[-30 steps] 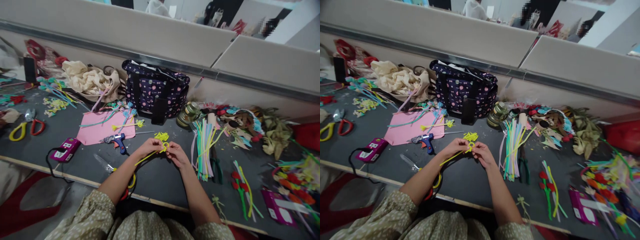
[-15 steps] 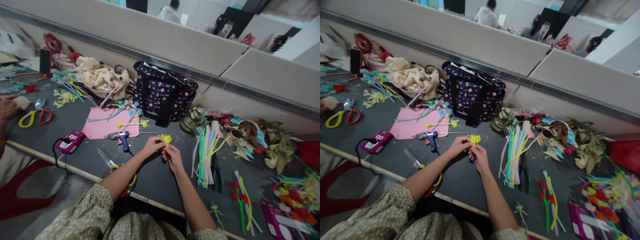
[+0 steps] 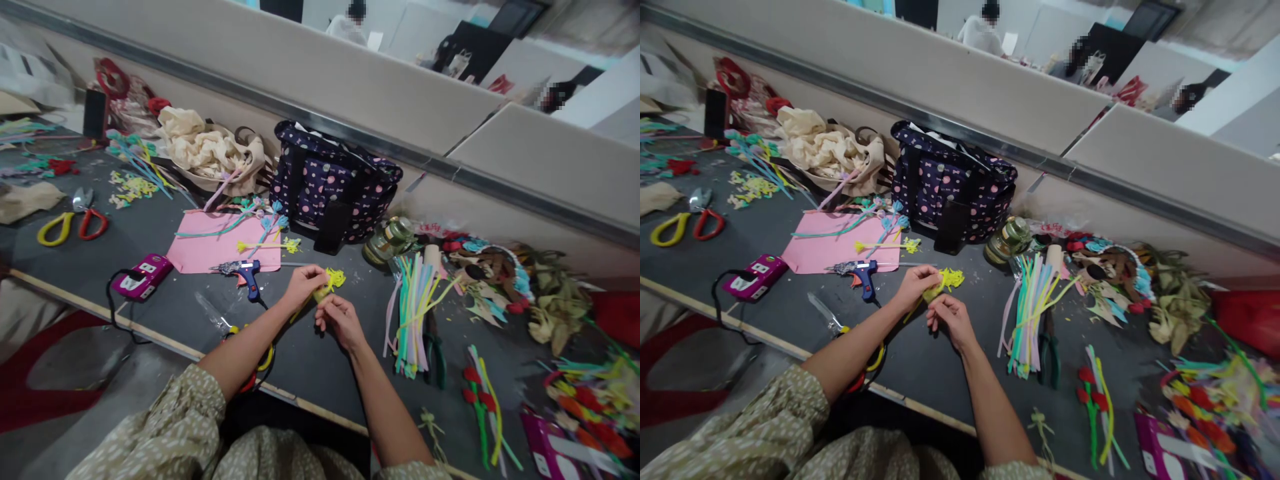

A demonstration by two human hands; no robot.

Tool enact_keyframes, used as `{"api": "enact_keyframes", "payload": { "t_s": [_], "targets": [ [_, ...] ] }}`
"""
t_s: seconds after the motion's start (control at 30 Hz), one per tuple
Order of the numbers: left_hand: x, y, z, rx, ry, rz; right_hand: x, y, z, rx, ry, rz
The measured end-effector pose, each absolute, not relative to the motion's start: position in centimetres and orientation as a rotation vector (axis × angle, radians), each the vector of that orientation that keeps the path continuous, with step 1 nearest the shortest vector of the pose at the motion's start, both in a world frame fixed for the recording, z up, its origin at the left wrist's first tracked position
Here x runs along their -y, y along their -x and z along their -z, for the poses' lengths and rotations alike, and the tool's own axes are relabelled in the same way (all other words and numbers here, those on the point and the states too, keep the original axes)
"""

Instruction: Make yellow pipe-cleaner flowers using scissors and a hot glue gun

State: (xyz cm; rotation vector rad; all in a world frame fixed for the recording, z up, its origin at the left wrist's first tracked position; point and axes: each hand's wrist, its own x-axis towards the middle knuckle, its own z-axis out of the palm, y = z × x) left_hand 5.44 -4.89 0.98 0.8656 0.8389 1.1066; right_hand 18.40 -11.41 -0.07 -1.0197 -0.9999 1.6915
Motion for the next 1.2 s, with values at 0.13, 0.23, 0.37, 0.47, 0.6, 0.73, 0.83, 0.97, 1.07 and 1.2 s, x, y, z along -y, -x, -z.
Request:
{"api": "enact_keyframes", "payload": {
  "t_s": [0.13, 0.23, 0.37, 0.47, 0.6, 0.73, 0.83, 0.97, 1.07, 1.2],
  "targets": [
    [5.1, -5.6, -1.2, -0.820, -0.882, -1.037, 10.8, -18.8, 0.1, 0.872, 1.016, -1.642],
    [5.2, -5.7, -1.3, -0.783, -0.871, -0.991, 10.5, -18.9, 0.3, 0.886, 1.119, -1.418],
    [5.3, -5.7, -1.2, -0.731, -0.863, -0.921, 10.8, -19.1, 0.3, 1.059, 1.242, -0.985],
    [5.3, -5.8, -0.9, -0.698, -0.901, -0.881, 11.1, -19.6, 0.1, 1.219, 1.312, -0.736],
    [5.2, -5.7, -0.4, -0.672, -0.957, -0.801, 11.1, -20.4, 0.0, 1.335, 1.326, -0.585],
    [5.1, -5.5, -0.3, -0.661, -0.987, -0.736, 11.0, -20.5, -0.1, 1.300, 1.336, -0.509],
    [5.1, -5.4, -0.4, -0.641, -0.986, -0.718, 11.1, -20.2, -0.2, 1.250, 1.333, -0.518],
    [5.2, -5.3, -0.6, -0.595, -0.972, -0.714, 11.1, -20.2, -0.6, 1.196, 1.361, -0.587],
    [5.2, -5.2, -0.7, -0.580, -0.969, -0.700, 11.0, -20.7, -0.9, 1.081, 1.336, -0.652],
    [5.3, -4.9, -1.1, -0.555, -0.985, -0.576, 10.8, -21.1, -1.1, 1.052, 1.333, -0.708]
  ]
}}
